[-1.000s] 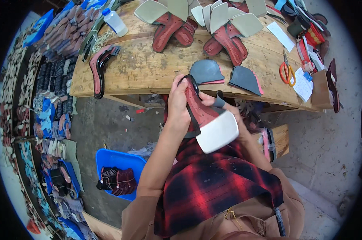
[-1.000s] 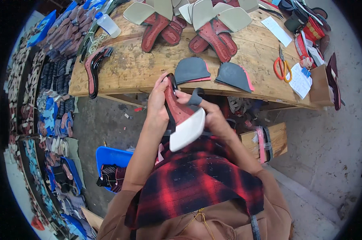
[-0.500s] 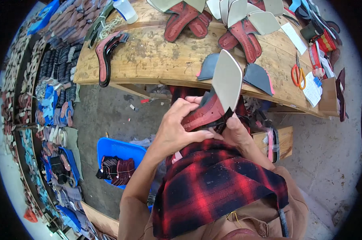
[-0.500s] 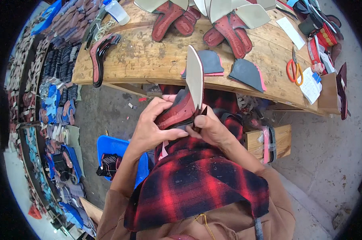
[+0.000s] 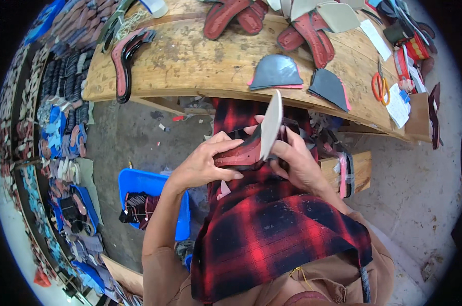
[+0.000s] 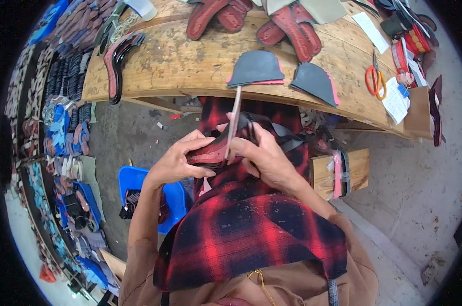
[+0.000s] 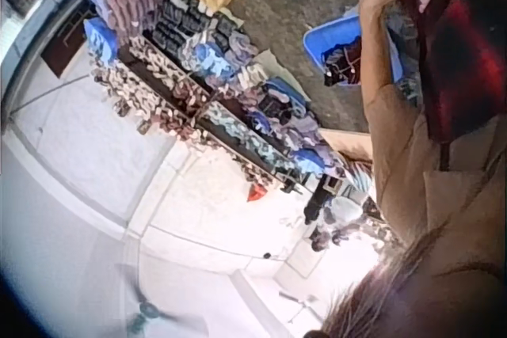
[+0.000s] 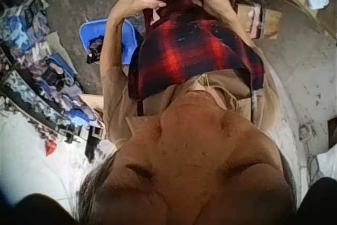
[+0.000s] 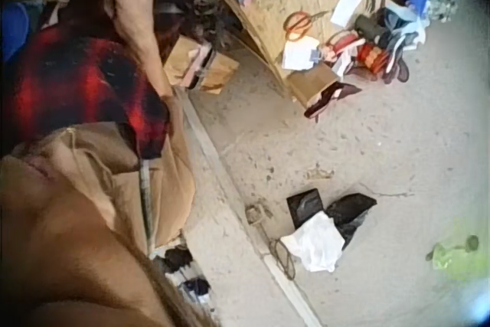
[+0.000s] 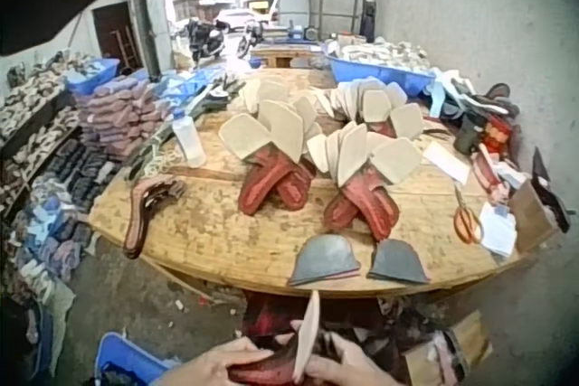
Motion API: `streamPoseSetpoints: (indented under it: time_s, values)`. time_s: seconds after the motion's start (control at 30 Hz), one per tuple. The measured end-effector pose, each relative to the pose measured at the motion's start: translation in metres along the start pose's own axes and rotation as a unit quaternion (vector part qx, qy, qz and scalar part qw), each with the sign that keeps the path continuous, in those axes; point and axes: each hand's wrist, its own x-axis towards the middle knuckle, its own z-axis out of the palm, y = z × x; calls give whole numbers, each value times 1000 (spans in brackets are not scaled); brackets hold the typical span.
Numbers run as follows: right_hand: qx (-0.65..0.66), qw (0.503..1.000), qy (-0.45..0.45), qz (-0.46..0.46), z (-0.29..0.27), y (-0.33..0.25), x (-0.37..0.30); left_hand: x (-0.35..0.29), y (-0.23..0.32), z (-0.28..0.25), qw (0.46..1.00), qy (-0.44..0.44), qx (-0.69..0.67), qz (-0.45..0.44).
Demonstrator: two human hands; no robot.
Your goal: The person assembles sandals by hand, fitting a red insole into a black sole and pressing the edges to secure them. They handle multiple pairs of sandals, picking up components from a wooden table and stacking the finished products.
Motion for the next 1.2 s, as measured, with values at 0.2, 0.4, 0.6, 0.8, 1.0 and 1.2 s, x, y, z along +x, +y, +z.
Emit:
streamPoseSetpoints:
  time_s: [0.2, 0.4, 0.6, 0.8, 1.0, 1.2]
  values:
    - [-61, 994, -76, -41, 53, 5, 40, -16, 40, 1, 947, 167, -251, -111]
    - [-79, 990, -90, -71, 46, 10, 39, -6, 42, -1, 936, 206, 287, 11]
    - [-107, 986, -29, -128, 15, 21, 35, 25, 15, 20, 984, 173, 37, 18]
    - [41, 997, 49, -53, -19, 10, 31, 39, 36, 19, 991, 82, 107, 25]
    - [71, 985, 145, -69, -46, 35, 50, 35, 52, 17, 991, -1, 136, 8]
    - [-22, 983, 165, -79, -38, 11, 38, 31, 60, 11, 964, -74, 232, -110]
